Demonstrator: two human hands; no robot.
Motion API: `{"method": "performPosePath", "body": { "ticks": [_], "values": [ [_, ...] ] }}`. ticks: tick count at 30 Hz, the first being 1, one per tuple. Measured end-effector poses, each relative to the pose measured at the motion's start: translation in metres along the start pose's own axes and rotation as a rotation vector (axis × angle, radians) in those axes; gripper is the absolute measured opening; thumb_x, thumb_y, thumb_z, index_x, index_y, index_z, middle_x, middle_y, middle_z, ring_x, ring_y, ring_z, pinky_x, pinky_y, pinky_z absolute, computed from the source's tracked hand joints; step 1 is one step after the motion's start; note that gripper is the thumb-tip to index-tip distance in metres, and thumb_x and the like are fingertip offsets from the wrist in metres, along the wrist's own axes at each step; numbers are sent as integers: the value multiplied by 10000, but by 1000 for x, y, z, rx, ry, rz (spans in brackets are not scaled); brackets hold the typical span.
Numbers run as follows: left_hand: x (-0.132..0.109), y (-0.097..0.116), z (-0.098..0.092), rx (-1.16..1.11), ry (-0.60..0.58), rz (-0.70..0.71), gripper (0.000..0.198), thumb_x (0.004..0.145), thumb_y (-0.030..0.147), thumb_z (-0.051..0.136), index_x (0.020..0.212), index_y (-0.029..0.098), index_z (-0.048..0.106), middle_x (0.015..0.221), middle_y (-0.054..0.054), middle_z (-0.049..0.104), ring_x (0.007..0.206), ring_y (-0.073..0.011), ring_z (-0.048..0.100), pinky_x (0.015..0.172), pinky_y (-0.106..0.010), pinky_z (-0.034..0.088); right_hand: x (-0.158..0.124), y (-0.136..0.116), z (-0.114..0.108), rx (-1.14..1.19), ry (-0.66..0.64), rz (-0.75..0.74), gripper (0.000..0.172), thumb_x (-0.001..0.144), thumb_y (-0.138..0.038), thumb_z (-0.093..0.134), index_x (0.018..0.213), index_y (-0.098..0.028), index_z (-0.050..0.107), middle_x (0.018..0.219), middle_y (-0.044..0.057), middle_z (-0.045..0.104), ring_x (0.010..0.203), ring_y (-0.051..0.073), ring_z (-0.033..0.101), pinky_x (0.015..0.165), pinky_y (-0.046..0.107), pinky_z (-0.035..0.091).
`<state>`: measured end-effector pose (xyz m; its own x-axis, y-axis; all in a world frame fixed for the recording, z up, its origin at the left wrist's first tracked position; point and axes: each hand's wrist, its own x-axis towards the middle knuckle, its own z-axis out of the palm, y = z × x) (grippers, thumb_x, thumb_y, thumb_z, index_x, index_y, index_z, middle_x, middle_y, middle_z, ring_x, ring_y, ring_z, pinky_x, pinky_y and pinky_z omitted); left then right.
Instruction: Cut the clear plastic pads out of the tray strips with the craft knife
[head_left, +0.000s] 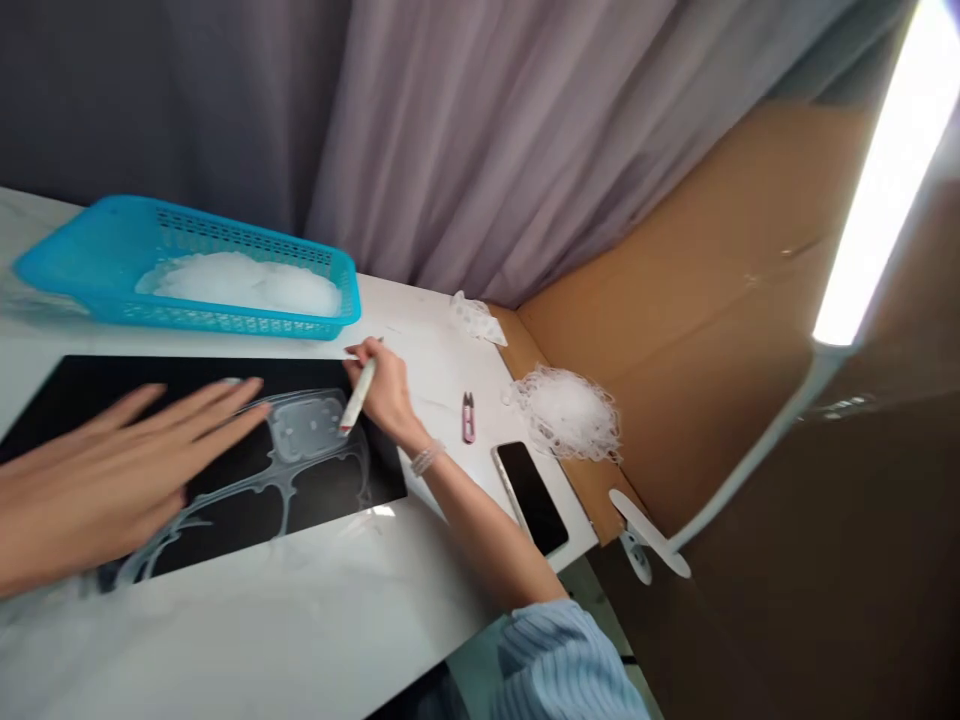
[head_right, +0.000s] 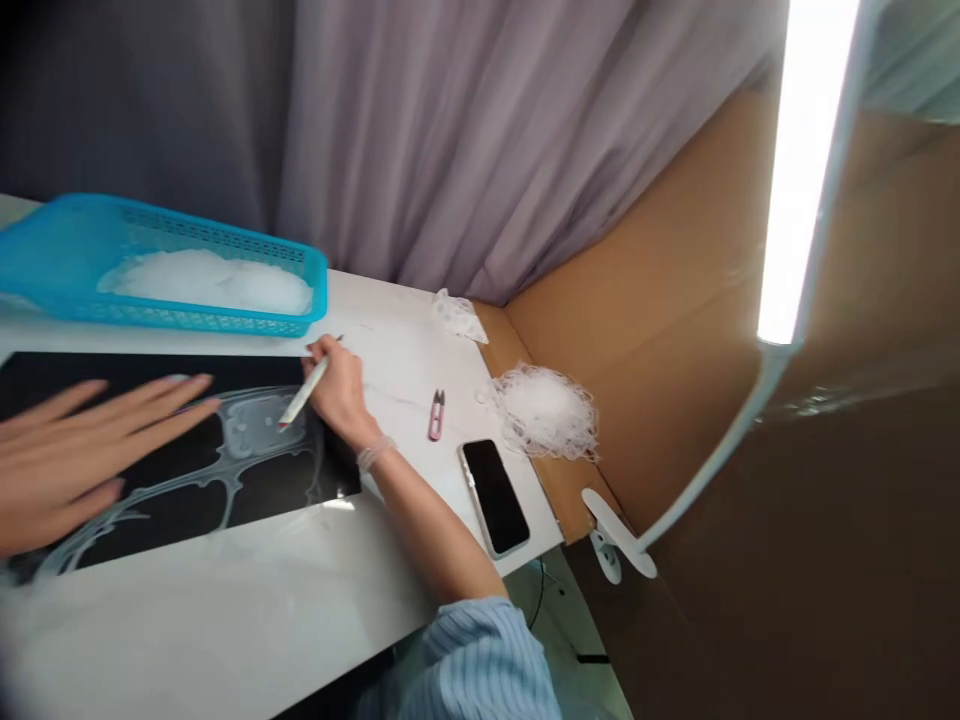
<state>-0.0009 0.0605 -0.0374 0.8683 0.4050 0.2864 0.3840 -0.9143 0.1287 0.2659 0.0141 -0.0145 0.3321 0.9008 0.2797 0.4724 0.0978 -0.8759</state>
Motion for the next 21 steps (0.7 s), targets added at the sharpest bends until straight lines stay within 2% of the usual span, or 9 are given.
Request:
{"method": "performPosePath", "body": {
  "ticks": [2,4,7,9,11,14,17,21],
  "values": [
    [2,10,0,-9,-196,83,623,911,87,361,1518,216,420,1616,-27,346,1465,-207,391,1188,-411,299,-11,-11,-5,21,86,3,309,886,-344,638,723,-244,394,859,8,688,845,182,643,848,321,482],
    [2,17,0,12,-199,22,594,931,70,307,1503,161,440,1587,-61,394,1457,-204,401,1189,-406,293,-25,-24,-12,91,103,36,304,946,-508,539,819,-243,458,879,24,680,831,186,637,835,334,500],
    [-2,28,1,30,-213,17,562,953,171,390,1510,107,429,1593,-121,374,1487,-243,346,1205,-390,273,-46,-40,-18,200,-13,153,435,997,-627,324,989,-249,538,840,27,648,825,195,644,741,323,531],
    [-7,39,0,74,-189,40,509,954,186,423,1436,62,529,1570,-165,409,1486,-282,342,1214,-398,266,-58,-47,-15,158,-68,209,511,1001,-644,283,1066,-253,605,809,20,606,745,181,621,671,304,527],
    [-11,52,-2,128,-156,62,452,955,182,434,1340,36,620,1528,-204,462,1451,-346,394,1191,-453,306,-66,-50,-6,79,-119,233,519,1007,-626,315,1099,-248,658,801,19,593,686,165,597,669,305,526],
    [-16,67,-7,178,-118,15,480,962,177,419,1387,13,568,1489,-247,495,1373,-408,479,1090,-533,405,-72,-49,12,30,-187,226,419,991,-563,455,1130,-230,669,895,43,664,774,182,648,760,324,545],
    [-19,67,-9,177,-109,-32,533,992,222,382,1481,21,449,1530,-247,442,1364,-403,485,1040,-565,433,-76,-46,26,-5,-212,222,346,954,-501,570,1137,-226,673,1015,65,721,905,214,685,817,332,542],
    [-22,53,-8,121,-127,34,544,1020,316,374,1475,30,456,1570,-226,385,1465,-366,357,1147,-597,311,-84,-50,30,-80,-239,223,291,961,-462,582,1064,-232,729,897,44,738,828,208,678,738,320,523]
  ]
}}
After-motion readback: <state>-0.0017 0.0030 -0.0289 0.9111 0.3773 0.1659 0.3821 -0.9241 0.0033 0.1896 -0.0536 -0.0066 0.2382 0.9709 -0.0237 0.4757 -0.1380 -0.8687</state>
